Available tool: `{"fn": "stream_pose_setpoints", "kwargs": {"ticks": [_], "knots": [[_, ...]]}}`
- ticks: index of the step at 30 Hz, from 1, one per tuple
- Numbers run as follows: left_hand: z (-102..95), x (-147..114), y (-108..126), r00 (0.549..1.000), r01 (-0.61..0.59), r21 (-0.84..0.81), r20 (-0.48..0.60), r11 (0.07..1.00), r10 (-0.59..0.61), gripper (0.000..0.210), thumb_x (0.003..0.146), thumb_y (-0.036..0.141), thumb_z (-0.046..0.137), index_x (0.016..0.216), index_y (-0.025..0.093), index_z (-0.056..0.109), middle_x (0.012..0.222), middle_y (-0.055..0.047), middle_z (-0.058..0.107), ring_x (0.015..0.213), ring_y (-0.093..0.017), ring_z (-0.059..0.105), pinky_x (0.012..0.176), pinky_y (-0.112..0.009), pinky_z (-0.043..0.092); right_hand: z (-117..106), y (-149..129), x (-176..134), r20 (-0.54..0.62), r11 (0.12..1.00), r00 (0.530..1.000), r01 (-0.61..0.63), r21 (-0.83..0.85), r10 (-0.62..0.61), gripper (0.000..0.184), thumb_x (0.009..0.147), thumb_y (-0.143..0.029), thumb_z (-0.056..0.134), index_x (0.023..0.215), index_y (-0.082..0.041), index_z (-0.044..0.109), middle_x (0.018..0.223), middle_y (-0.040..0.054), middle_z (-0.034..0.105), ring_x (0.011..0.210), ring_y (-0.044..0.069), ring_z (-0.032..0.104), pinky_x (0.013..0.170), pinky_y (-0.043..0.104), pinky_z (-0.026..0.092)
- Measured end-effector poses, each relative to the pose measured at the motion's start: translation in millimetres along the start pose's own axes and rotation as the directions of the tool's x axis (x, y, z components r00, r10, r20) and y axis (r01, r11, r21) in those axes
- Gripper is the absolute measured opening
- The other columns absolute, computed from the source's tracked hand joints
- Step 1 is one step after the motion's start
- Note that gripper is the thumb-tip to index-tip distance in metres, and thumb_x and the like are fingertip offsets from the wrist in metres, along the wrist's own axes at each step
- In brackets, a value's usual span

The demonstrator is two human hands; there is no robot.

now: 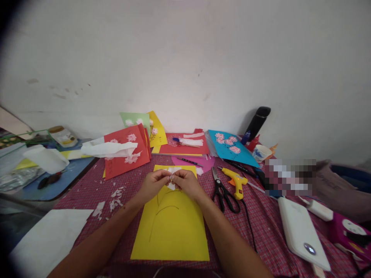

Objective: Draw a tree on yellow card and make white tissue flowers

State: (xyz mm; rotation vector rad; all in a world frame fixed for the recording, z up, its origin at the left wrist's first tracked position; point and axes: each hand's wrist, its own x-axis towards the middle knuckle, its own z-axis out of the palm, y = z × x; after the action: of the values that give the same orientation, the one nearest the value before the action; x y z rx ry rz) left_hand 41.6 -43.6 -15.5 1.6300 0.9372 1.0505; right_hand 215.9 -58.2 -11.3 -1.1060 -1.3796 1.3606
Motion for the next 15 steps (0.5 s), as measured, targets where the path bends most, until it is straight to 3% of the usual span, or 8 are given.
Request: {"fn": "stream_pose_setpoints", "kwargs": {"ticks": [15], "knots": [[0.9,-0.1,6.4,1.0,0.016,-0.034,0.01,0.999,-0.015,0.017,0.081,0.029,0.061,0.088,0.016,0.07,0.079,-0.003,0.068,0.071,-0.013,0.06,0.065,-0.023,0.047,1.2,-2.1,-0.6,-0.013,1.0,1.0,0.008,0.005,-0.008,0.027,0.076,-0.043,0.068,0.069,-0.017,0.064,0.054,-0.0036,0.055,0.048,0.009,0.046,0.047,0.022,0.034]]}}
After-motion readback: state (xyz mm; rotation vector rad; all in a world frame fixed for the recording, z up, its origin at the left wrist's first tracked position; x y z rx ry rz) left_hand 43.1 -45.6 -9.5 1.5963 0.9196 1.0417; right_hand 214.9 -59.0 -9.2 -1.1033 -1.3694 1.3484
